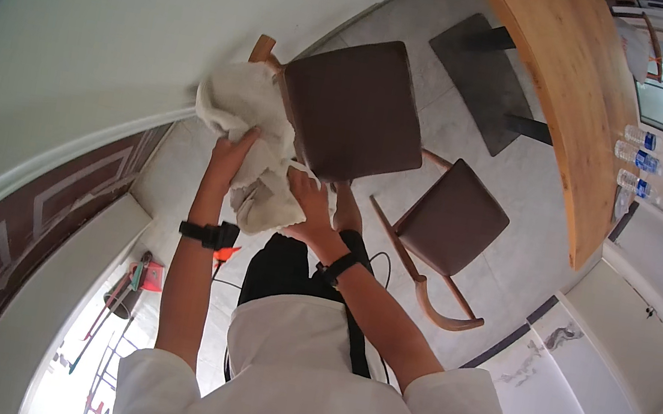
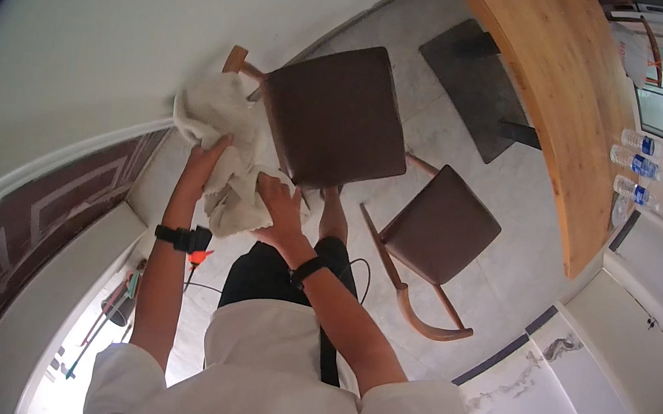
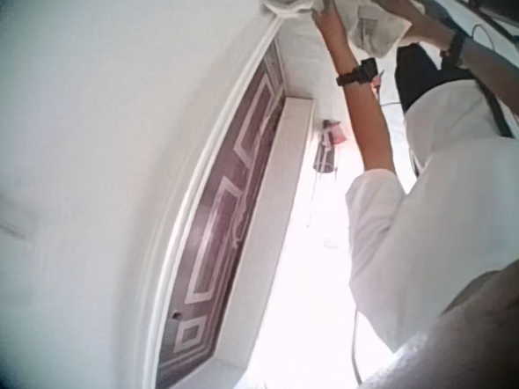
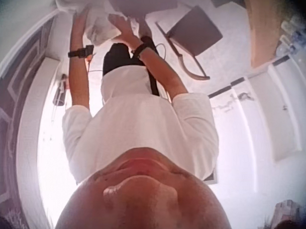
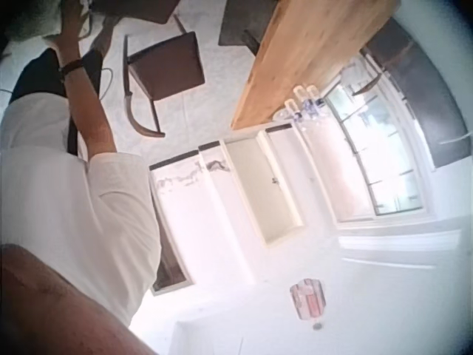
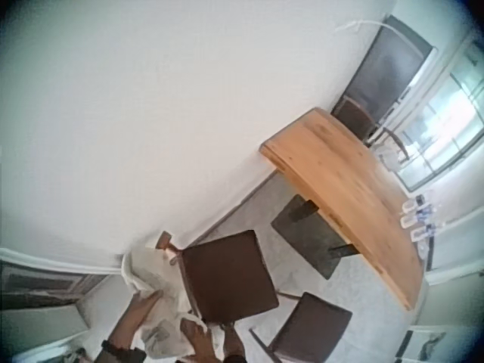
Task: The person is wiping down a wooden dining table and then proceeds to wipe the wooden frame of the chairs around it.
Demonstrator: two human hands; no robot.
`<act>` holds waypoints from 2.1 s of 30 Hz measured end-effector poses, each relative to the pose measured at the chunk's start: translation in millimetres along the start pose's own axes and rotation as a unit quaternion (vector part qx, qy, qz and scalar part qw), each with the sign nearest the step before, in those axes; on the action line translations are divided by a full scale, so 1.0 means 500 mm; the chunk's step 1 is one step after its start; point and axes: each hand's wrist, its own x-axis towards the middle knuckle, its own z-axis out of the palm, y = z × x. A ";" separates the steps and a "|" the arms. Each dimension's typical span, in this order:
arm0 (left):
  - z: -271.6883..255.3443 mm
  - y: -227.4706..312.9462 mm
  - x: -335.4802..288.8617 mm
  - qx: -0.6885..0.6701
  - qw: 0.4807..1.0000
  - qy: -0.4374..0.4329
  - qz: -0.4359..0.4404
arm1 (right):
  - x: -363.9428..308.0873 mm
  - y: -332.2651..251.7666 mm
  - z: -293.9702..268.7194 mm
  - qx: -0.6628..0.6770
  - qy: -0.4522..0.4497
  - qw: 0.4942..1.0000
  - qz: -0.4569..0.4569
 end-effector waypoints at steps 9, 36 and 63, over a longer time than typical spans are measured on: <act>0.053 0.120 0.155 0.363 0.872 0.173 0.278 | -0.086 0.028 -0.010 -0.085 -0.022 0.996 -0.010; -0.041 0.043 0.178 0.235 0.939 0.071 0.239 | -0.054 -0.048 -0.027 -0.060 0.016 0.998 0.023; 0.195 0.042 0.080 0.342 0.837 0.177 0.390 | -0.197 0.553 0.028 -0.099 0.102 0.940 0.310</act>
